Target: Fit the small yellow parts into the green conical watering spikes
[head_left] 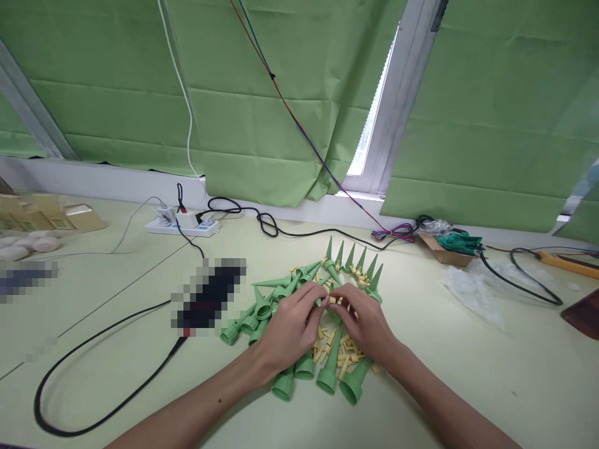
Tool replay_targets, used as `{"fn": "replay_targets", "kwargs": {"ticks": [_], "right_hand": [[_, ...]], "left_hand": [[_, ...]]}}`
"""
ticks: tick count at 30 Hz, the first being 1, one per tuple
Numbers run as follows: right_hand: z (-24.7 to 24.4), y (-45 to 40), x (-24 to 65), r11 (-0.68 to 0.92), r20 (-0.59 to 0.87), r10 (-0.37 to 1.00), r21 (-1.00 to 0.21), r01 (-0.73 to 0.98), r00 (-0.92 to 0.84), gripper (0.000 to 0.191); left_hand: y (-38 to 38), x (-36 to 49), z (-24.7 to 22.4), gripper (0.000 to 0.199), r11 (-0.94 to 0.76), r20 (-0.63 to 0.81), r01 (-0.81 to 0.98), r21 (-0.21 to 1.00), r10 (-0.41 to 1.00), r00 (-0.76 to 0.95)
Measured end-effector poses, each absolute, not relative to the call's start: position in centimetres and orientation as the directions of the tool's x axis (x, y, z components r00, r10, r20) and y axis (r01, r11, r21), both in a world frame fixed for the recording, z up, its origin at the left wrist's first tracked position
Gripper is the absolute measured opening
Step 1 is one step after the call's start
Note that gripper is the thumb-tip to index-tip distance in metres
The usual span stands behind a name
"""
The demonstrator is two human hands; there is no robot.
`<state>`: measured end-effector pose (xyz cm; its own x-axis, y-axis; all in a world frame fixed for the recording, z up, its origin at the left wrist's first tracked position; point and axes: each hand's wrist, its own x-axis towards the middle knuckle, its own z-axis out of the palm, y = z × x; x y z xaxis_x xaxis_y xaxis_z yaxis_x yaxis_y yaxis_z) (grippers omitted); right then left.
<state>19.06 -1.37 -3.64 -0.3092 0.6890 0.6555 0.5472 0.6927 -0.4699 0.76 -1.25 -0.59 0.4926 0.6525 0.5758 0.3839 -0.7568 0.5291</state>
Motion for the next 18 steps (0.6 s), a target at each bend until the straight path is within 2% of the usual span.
{"fn": "replay_targets", "kwargs": {"ticks": [18], "right_hand": [[-3.69, -1.30, 19.15, 0.686, 0.652, 0.691, -0.457, 0.566, -0.312, 0.012]], "left_hand": [[-1.28, 0.62, -0.83, 0.014, -0.751, 0.568, 0.395, 0.529, 0.659, 0.493]]}}
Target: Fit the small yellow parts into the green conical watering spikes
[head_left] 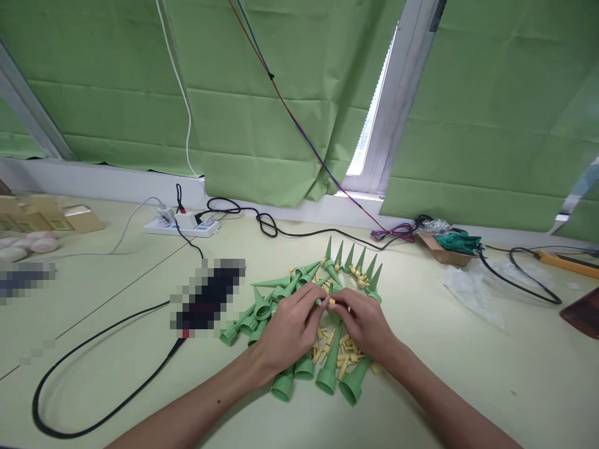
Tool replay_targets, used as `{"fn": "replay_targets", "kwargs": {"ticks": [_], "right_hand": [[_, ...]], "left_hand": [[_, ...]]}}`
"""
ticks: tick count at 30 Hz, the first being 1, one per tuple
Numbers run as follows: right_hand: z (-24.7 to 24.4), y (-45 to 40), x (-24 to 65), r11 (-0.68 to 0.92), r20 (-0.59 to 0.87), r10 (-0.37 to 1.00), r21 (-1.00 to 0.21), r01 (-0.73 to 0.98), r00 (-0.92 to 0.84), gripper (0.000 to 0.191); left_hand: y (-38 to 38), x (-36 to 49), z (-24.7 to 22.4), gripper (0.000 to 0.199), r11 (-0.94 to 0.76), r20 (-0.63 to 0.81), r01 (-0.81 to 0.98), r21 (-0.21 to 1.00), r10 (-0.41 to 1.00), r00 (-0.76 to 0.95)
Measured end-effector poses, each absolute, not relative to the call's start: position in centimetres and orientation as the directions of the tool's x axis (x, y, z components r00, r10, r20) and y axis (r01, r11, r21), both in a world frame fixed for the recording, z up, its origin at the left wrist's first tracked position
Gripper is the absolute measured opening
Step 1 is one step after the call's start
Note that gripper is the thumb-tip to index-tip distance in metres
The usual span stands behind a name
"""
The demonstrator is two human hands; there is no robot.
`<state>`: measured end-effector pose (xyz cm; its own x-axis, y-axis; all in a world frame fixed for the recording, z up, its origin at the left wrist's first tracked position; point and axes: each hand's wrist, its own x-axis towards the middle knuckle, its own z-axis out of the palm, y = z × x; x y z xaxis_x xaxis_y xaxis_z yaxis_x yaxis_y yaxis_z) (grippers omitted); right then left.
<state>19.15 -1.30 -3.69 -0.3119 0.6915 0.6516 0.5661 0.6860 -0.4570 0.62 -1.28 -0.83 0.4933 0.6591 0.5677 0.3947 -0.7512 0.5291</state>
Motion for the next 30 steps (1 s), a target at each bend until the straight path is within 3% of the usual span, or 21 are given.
{"fn": "replay_targets", "kwargs": {"ticks": [12, 30], "right_hand": [[-3.84, -1.23, 19.12, 0.715, 0.703, 0.646, -0.420, 0.559, -0.297, 0.011], [-3.77, -1.26, 19.25, 0.693, 0.663, 0.676, -0.421, 0.586, -0.323, 0.013]], "left_hand": [[-1.18, 0.68, -0.67, 0.015, -0.753, 0.579, 0.384, 0.535, 0.658, 0.482], [-1.18, 0.76, -0.74, 0.014, -0.738, 0.551, 0.393, 0.548, 0.672, 0.494]]}}
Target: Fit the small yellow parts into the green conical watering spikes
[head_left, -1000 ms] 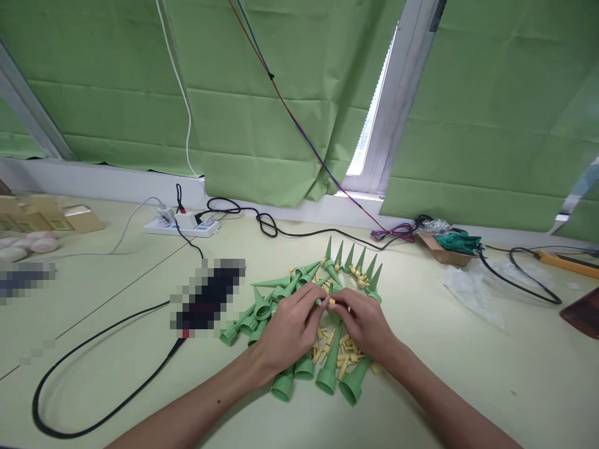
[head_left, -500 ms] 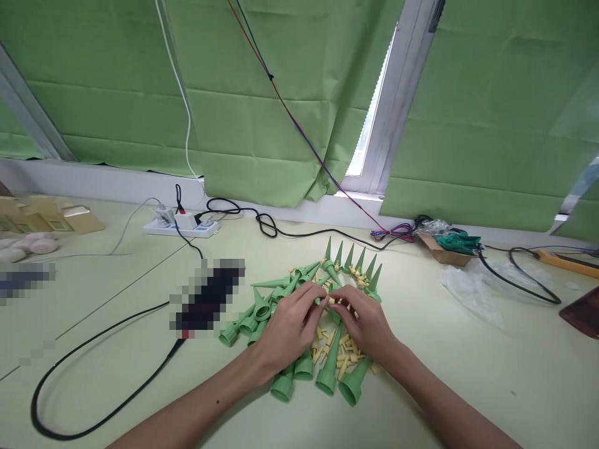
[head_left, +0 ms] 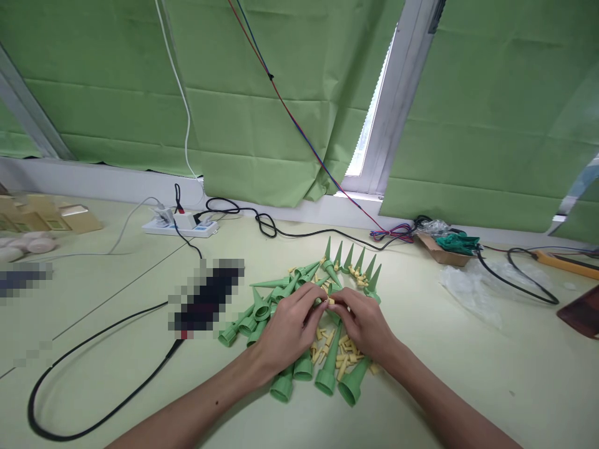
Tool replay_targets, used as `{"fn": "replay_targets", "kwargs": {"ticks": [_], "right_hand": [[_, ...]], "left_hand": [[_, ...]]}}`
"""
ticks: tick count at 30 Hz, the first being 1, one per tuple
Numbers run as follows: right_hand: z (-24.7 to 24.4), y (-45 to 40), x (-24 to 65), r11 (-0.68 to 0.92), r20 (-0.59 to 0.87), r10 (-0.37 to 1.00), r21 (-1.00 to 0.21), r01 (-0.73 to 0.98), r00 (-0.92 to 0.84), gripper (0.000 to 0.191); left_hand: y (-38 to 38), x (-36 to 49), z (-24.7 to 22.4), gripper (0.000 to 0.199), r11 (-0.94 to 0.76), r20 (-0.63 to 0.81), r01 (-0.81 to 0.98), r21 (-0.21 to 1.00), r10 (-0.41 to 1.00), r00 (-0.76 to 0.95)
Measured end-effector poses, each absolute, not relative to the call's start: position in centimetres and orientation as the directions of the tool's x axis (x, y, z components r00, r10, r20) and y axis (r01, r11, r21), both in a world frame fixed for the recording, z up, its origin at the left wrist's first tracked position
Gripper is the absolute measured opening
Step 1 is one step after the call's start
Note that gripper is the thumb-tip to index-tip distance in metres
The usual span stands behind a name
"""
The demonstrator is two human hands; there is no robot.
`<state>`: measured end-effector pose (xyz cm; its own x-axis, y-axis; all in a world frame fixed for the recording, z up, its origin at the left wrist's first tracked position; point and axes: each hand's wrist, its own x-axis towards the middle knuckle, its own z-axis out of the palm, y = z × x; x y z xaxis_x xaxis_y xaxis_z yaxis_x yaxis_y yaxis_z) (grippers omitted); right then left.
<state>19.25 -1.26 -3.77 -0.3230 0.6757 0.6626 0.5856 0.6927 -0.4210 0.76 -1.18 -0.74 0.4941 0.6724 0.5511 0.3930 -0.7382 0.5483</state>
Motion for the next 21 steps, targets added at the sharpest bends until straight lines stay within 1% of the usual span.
{"fn": "replay_targets", "kwargs": {"ticks": [6, 12, 21], "right_hand": [[-3.81, -1.18, 19.24, 0.689, 0.660, 0.678, -0.419, 0.591, -0.323, 0.014], [-3.63, -1.39, 19.10, 0.682, 0.653, 0.689, -0.437, 0.587, -0.314, 0.012], [-3.95, -1.21, 19.07, 0.695, 0.665, 0.675, -0.424, 0.581, -0.321, 0.011]], "left_hand": [[-1.13, 0.71, -0.77, 0.016, -0.749, 0.551, 0.397, 0.530, 0.661, 0.509], [-1.10, 0.66, -0.84, 0.019, -0.757, 0.561, 0.403, 0.514, 0.652, 0.509], [-1.09, 0.72, -0.83, 0.022, -0.771, 0.578, 0.396, 0.499, 0.637, 0.510]]}}
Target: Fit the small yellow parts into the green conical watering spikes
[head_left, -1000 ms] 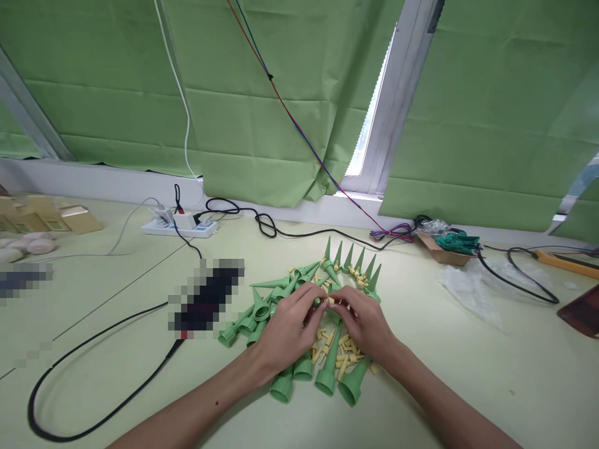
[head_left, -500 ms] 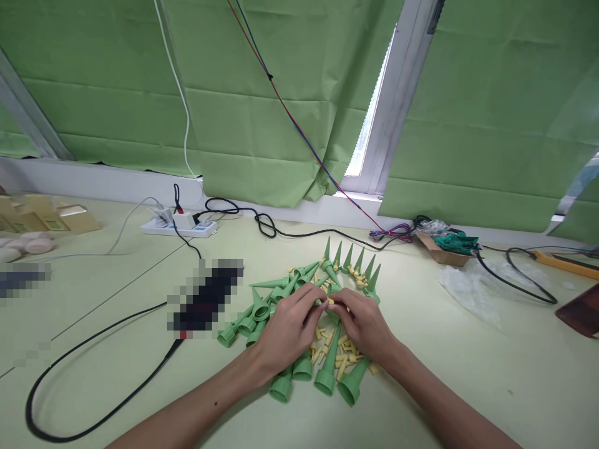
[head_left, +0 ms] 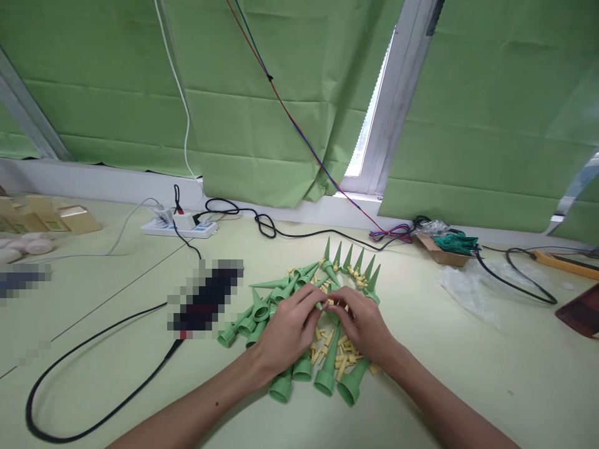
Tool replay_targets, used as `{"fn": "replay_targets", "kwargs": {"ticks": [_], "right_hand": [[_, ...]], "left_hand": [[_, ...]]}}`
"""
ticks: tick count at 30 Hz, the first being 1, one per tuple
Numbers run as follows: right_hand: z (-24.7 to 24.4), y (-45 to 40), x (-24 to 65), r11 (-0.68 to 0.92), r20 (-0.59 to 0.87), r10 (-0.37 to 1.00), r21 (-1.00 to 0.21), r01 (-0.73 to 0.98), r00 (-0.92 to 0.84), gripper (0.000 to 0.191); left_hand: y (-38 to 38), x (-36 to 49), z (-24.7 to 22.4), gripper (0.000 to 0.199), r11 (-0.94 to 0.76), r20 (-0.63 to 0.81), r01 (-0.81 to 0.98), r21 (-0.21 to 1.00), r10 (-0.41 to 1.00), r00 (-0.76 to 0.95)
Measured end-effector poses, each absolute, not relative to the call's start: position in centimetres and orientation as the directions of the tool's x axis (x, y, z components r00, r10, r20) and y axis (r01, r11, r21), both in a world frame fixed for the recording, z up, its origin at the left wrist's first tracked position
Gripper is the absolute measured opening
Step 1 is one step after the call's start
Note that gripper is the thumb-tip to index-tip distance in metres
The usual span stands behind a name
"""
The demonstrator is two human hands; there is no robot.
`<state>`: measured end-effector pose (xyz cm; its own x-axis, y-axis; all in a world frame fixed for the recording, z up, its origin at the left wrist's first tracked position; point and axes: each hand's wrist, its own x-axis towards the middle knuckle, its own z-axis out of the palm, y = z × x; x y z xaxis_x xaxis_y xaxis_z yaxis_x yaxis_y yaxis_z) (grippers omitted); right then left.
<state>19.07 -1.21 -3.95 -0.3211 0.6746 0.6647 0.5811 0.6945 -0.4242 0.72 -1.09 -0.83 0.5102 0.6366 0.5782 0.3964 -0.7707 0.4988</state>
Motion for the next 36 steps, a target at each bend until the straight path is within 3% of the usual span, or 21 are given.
{"fn": "replay_targets", "kwargs": {"ticks": [36], "right_hand": [[-3.92, -1.02, 19.25, 0.719, 0.707, 0.627, -0.365, 0.591, -0.327, 0.015]], "left_hand": [[-0.79, 0.30, -1.03, 0.023, -0.785, 0.578, 0.397, 0.475, 0.619, 0.532]]}}
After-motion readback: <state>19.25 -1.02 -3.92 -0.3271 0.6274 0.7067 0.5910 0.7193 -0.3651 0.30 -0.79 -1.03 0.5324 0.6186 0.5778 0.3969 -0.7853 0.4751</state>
